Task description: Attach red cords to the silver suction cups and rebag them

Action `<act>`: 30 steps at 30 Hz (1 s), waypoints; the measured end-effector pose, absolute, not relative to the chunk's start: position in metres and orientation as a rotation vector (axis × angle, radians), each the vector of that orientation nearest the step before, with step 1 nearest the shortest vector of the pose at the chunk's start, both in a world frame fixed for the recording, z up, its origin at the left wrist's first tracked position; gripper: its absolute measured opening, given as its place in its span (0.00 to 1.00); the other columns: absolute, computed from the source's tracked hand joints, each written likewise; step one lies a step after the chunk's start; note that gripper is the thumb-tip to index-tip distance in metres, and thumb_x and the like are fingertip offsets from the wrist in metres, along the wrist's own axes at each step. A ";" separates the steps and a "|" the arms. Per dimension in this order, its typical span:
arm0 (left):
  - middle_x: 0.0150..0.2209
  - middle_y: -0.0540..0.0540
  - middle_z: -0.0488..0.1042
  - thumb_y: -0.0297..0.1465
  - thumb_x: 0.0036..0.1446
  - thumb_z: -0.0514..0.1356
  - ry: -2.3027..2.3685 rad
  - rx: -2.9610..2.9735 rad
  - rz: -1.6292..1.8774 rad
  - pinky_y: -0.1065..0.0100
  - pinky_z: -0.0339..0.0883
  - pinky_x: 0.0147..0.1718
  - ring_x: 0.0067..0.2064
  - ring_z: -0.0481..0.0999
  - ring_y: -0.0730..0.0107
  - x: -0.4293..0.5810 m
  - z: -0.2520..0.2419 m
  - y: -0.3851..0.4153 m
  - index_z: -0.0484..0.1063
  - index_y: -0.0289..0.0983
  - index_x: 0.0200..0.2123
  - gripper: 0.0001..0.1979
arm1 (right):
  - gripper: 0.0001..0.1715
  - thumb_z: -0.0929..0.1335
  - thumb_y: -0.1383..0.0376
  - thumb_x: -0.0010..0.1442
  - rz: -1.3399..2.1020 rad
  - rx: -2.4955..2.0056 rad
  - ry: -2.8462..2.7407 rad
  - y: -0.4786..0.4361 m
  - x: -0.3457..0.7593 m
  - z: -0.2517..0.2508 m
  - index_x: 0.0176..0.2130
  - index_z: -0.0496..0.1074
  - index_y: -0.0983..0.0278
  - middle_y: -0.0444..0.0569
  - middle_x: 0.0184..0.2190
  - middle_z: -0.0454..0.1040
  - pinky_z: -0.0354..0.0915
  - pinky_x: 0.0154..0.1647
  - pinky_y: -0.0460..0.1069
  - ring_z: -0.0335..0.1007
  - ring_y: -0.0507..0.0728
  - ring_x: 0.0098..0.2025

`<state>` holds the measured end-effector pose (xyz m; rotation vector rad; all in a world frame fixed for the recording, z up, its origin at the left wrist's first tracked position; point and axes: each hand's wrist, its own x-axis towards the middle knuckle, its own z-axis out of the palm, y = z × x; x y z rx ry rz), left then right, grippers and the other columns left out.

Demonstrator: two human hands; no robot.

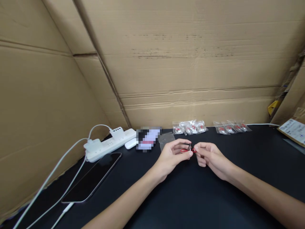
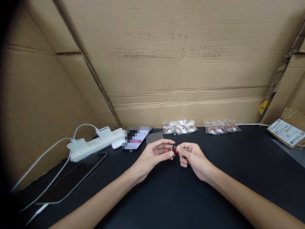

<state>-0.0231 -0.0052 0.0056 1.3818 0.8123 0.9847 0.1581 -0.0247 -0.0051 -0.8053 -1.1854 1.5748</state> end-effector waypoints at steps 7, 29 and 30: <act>0.40 0.44 0.77 0.32 0.51 0.68 0.857 1.704 1.054 0.63 0.70 0.41 0.40 0.76 0.64 -0.023 0.004 -0.005 0.75 0.37 0.45 0.16 | 0.23 0.72 0.55 0.59 1.915 -0.671 -1.024 -0.032 0.157 0.001 0.26 0.58 0.63 0.35 0.21 0.50 0.42 0.20 0.44 0.39 0.45 0.20; 0.41 0.43 0.74 0.24 0.50 0.61 0.992 2.422 1.093 0.64 0.70 0.36 0.37 0.75 0.63 -0.017 0.002 -0.028 0.74 0.39 0.49 0.21 | 0.16 0.71 0.57 0.55 1.198 -1.175 -1.377 -0.031 0.141 -0.023 0.28 0.62 0.62 0.36 0.17 0.63 0.51 0.10 0.42 0.54 0.46 0.12; 0.40 0.43 0.74 0.25 0.51 0.61 1.002 2.414 1.091 0.64 0.70 0.35 0.36 0.75 0.64 -0.018 0.002 -0.027 0.74 0.38 0.49 0.20 | 0.17 0.71 0.55 0.55 1.247 -1.153 -1.355 -0.031 0.142 -0.022 0.29 0.62 0.62 0.36 0.17 0.63 0.52 0.09 0.42 0.54 0.46 0.12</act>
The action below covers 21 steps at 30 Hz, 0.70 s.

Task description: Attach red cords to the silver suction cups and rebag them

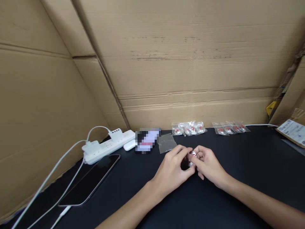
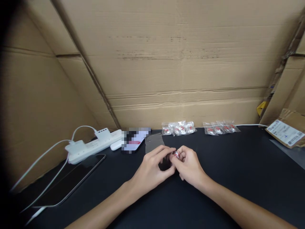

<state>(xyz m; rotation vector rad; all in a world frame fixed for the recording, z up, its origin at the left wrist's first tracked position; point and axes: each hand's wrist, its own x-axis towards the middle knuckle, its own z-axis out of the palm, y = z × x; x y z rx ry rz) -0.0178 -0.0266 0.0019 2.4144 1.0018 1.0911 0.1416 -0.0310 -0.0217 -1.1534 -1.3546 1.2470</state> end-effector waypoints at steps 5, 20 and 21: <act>0.39 0.43 0.74 0.30 0.54 0.62 1.048 2.424 1.066 0.64 0.70 0.36 0.36 0.75 0.64 -0.022 0.000 -0.022 0.75 0.37 0.48 0.17 | 0.22 0.72 0.50 0.53 1.441 -1.002 -1.284 -0.028 0.146 -0.017 0.30 0.63 0.63 0.35 0.18 0.61 0.62 0.11 0.43 0.55 0.46 0.15; 0.42 0.40 0.74 0.28 0.55 0.60 0.990 2.608 0.868 0.60 0.70 0.41 0.41 0.75 0.58 -0.023 0.005 -0.023 0.74 0.36 0.47 0.15 | 0.09 0.69 0.62 0.53 1.329 -1.184 -1.505 -0.021 0.159 -0.009 0.27 0.71 0.66 0.38 0.17 0.67 0.58 0.09 0.41 0.59 0.46 0.11; 0.42 0.40 0.74 0.28 0.56 0.60 0.990 2.618 0.858 0.60 0.70 0.42 0.41 0.75 0.57 -0.024 0.005 -0.022 0.74 0.37 0.47 0.15 | 0.09 0.70 0.62 0.52 1.331 -1.180 -1.487 -0.021 0.159 -0.008 0.26 0.72 0.66 0.38 0.16 0.67 0.59 0.09 0.41 0.59 0.46 0.11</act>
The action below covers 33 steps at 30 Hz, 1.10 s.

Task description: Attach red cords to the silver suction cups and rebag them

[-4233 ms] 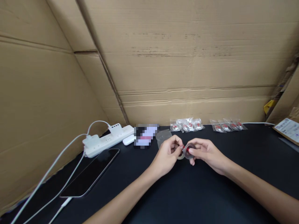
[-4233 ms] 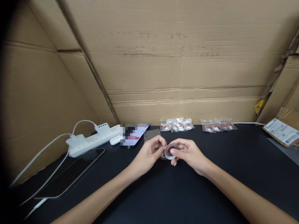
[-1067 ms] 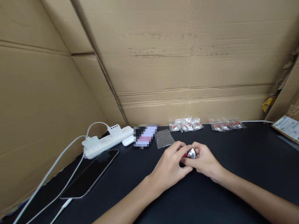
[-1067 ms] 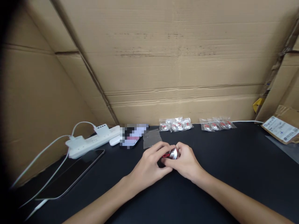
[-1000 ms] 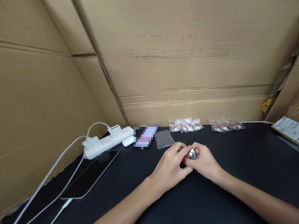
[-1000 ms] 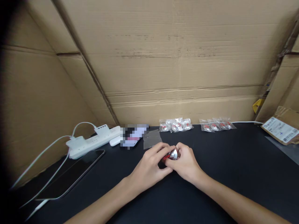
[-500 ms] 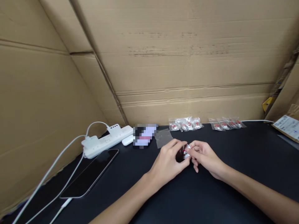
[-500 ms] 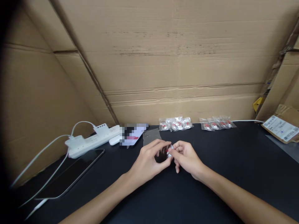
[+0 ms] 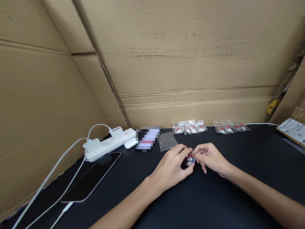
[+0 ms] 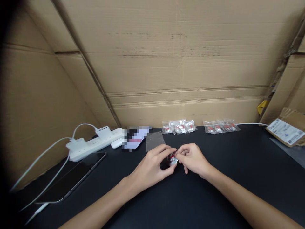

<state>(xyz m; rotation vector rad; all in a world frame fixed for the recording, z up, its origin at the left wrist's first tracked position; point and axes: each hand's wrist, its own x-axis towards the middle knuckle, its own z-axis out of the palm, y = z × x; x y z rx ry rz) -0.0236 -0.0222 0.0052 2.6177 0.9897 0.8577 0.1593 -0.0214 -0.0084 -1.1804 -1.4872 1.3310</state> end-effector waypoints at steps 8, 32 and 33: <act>0.42 0.40 0.75 0.29 0.55 0.61 0.989 2.639 0.857 0.60 0.70 0.41 0.41 0.75 0.58 -0.026 0.003 -0.021 0.73 0.36 0.48 0.16 | 0.03 0.70 0.69 0.47 1.374 -1.209 -1.465 -0.019 0.162 -0.005 0.25 0.76 0.66 0.39 0.14 0.67 0.62 0.13 0.41 0.60 0.46 0.14; 0.45 0.38 0.72 0.27 0.59 0.57 1.016 2.924 0.717 0.56 0.72 0.44 0.46 0.72 0.55 -0.020 0.004 -0.026 0.69 0.31 0.52 0.17 | 0.07 0.68 0.70 0.50 1.221 -1.379 -1.408 -0.020 0.154 -0.012 0.22 0.68 0.65 0.39 0.15 0.63 0.47 0.15 0.42 0.52 0.45 0.15; 0.45 0.39 0.72 0.27 0.59 0.57 1.028 2.907 0.728 0.56 0.72 0.45 0.46 0.72 0.56 -0.020 0.003 -0.026 0.68 0.32 0.52 0.17 | 0.07 0.68 0.69 0.50 1.251 -1.369 -1.378 -0.020 0.155 -0.012 0.22 0.68 0.65 0.37 0.14 0.61 0.46 0.14 0.42 0.49 0.45 0.14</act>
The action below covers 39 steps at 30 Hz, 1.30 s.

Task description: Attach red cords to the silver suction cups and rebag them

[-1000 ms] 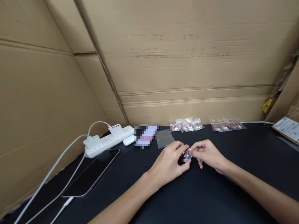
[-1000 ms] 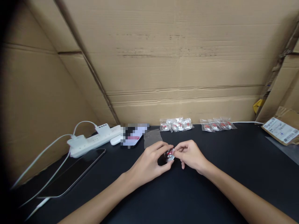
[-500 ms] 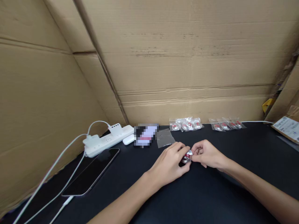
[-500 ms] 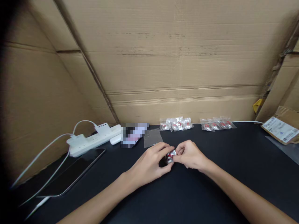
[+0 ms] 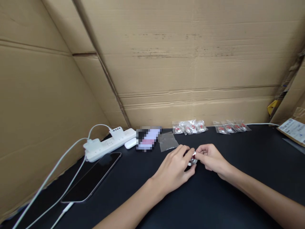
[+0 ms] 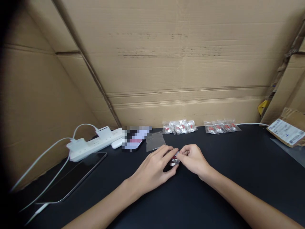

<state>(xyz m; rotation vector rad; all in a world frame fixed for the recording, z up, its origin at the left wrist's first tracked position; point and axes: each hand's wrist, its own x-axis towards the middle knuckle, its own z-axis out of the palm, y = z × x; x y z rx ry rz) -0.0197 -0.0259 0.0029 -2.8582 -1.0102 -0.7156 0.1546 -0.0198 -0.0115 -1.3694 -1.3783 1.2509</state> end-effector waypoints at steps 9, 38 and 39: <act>0.47 0.40 0.73 0.37 0.62 0.57 -1.189 -2.833 -0.864 0.59 0.69 0.49 0.49 0.73 0.58 -0.025 0.007 -0.021 0.66 0.35 0.58 0.23 | 0.08 0.71 0.65 0.48 1.352 -1.293 -1.290 -0.017 0.161 -0.012 0.23 0.69 0.66 0.35 0.13 0.58 0.46 0.09 0.41 0.46 0.43 0.11; 0.33 0.52 0.66 0.29 0.58 0.57 -1.682 -3.338 -1.578 0.69 0.68 0.28 0.29 0.69 0.74 -0.041 0.001 0.009 0.65 0.38 0.44 0.10 | 0.06 0.69 0.64 0.49 0.667 -1.248 -1.468 -0.001 0.191 -0.004 0.27 0.71 0.66 0.43 0.21 0.65 0.57 0.25 0.46 0.59 0.50 0.24; 0.32 0.52 0.65 0.30 0.58 0.57 -1.671 -3.362 -1.637 0.69 0.69 0.27 0.28 0.68 0.75 -0.039 0.003 0.008 0.65 0.38 0.44 0.10 | 0.06 0.69 0.64 0.49 0.652 -1.263 -1.461 0.000 0.194 -0.004 0.28 0.71 0.66 0.43 0.21 0.65 0.56 0.24 0.46 0.59 0.50 0.23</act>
